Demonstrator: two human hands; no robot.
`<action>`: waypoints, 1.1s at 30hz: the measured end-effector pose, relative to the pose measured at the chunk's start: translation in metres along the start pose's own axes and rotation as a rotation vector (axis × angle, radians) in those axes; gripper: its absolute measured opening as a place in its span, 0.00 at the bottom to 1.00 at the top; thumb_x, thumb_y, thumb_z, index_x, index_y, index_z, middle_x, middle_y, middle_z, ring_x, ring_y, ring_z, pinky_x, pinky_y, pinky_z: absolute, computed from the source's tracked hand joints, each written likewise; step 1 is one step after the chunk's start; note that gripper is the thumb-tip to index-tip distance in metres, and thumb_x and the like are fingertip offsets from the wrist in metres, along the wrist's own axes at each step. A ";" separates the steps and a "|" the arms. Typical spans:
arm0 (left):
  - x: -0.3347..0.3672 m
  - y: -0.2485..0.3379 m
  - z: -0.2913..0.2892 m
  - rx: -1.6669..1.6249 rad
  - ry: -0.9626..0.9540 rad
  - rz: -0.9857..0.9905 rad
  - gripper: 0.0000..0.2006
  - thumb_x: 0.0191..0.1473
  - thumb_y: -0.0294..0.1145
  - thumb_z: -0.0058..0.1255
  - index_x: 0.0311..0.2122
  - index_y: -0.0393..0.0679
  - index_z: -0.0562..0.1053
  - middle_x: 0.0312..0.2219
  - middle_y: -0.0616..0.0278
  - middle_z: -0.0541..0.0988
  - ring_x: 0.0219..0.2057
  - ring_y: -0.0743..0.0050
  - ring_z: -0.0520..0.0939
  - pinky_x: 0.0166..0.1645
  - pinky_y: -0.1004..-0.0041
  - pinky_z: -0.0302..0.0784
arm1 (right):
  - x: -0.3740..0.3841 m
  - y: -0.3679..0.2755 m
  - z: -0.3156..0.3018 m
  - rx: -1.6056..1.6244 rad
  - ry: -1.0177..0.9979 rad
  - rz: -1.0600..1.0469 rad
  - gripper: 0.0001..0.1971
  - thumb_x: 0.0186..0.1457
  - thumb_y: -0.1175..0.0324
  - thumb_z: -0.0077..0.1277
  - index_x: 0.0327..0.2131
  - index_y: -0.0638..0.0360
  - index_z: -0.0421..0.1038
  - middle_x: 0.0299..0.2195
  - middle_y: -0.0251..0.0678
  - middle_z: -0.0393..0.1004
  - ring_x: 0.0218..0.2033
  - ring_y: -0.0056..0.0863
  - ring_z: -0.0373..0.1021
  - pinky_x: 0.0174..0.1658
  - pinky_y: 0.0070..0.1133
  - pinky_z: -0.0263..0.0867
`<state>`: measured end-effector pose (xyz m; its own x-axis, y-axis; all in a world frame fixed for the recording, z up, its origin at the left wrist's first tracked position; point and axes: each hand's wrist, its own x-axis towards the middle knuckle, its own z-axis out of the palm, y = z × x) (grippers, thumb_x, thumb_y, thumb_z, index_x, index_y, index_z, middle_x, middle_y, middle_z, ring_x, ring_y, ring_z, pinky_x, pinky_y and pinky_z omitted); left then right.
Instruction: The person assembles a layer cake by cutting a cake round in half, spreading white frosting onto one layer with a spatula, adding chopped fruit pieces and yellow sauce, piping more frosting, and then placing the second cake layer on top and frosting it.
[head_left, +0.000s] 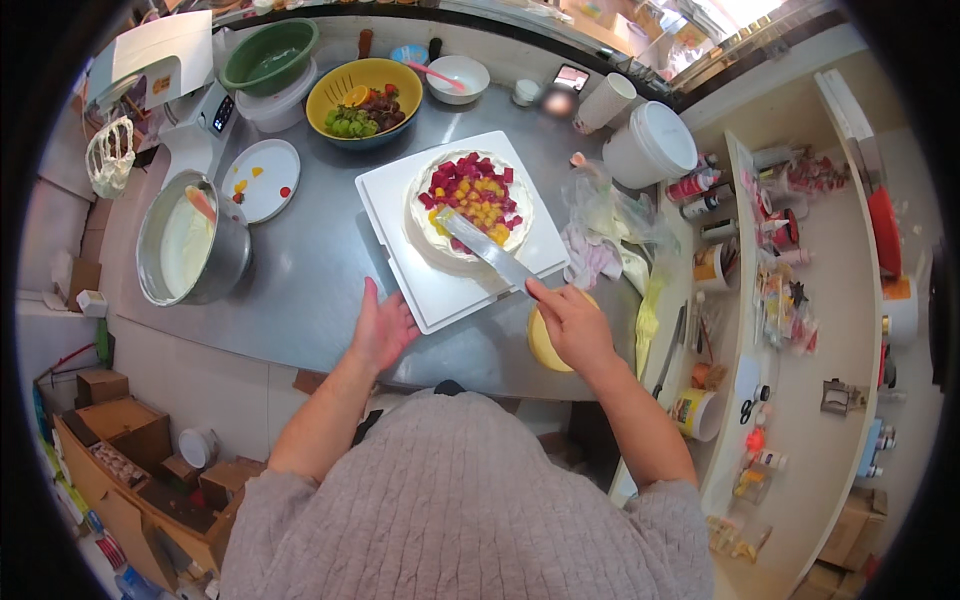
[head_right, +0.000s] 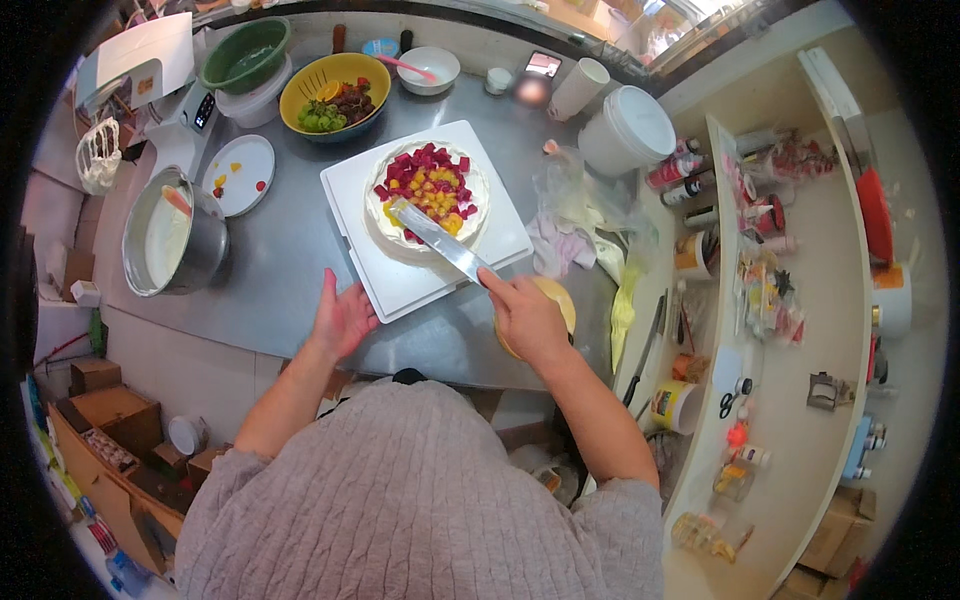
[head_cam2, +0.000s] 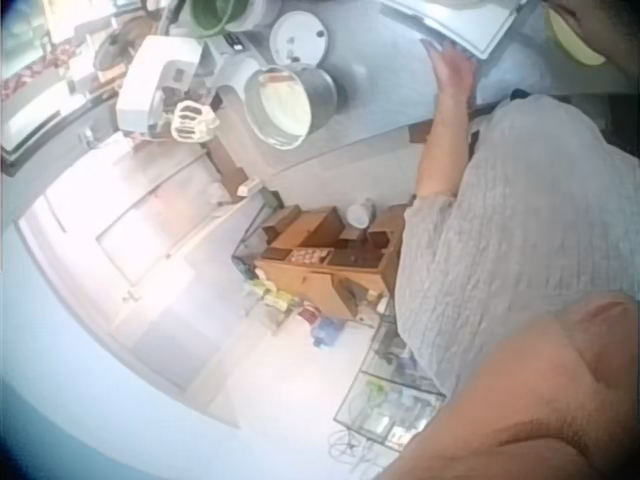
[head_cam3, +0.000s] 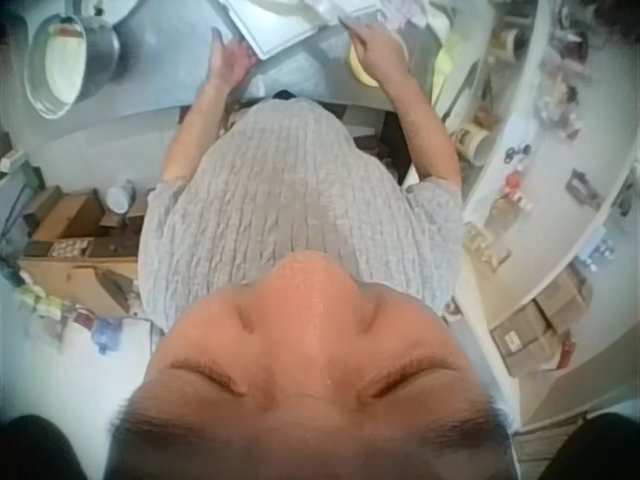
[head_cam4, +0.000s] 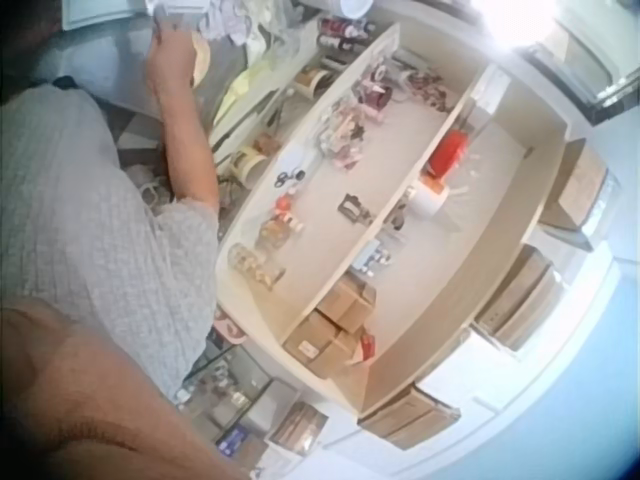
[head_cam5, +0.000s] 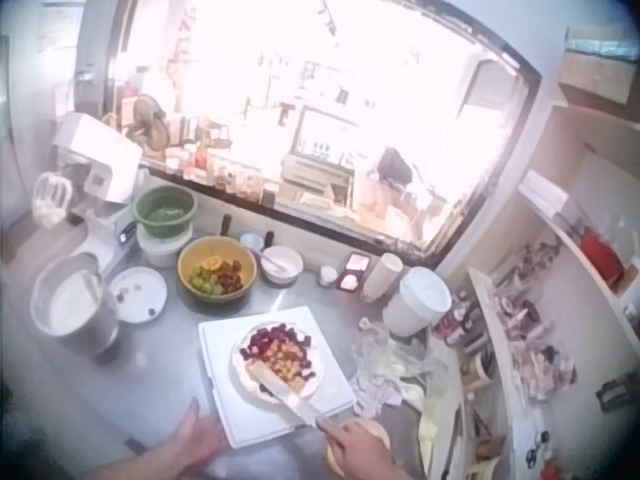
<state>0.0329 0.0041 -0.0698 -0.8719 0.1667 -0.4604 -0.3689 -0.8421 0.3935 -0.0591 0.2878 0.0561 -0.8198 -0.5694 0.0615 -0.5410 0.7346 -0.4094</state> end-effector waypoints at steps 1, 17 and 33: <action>0.000 0.002 0.001 0.003 0.003 -0.005 0.49 0.56 0.74 0.19 0.64 0.34 0.51 0.58 0.48 0.66 0.59 0.57 0.67 0.62 0.61 0.62 | 0.003 -0.002 -0.004 -0.118 -0.011 -0.002 0.17 0.57 0.69 0.48 0.50 0.41 0.73 0.28 0.38 0.69 0.29 0.39 0.69 0.31 0.34 0.67; -0.001 0.032 -0.011 -0.035 0.042 0.088 0.46 0.57 0.72 0.18 0.64 0.36 0.54 0.58 0.51 0.68 0.58 0.59 0.69 0.62 0.63 0.61 | 0.002 0.042 -0.040 -0.400 0.122 0.009 0.18 0.57 0.69 0.49 0.51 0.42 0.72 0.27 0.37 0.68 0.29 0.40 0.69 0.32 0.31 0.68; 0.004 0.037 -0.017 -0.082 0.058 0.153 0.47 0.57 0.73 0.16 0.63 0.37 0.57 0.58 0.52 0.68 0.60 0.59 0.64 0.64 0.60 0.56 | -0.014 0.024 -0.017 0.050 0.007 0.072 0.17 0.57 0.69 0.50 0.51 0.46 0.73 0.28 0.43 0.71 0.30 0.41 0.69 0.36 0.30 0.65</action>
<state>0.0213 -0.0351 -0.0704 -0.8949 0.0052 -0.4462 -0.2034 -0.8948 0.3974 -0.0637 0.3199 0.0608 -0.8576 -0.5130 0.0367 -0.4707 0.7539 -0.4583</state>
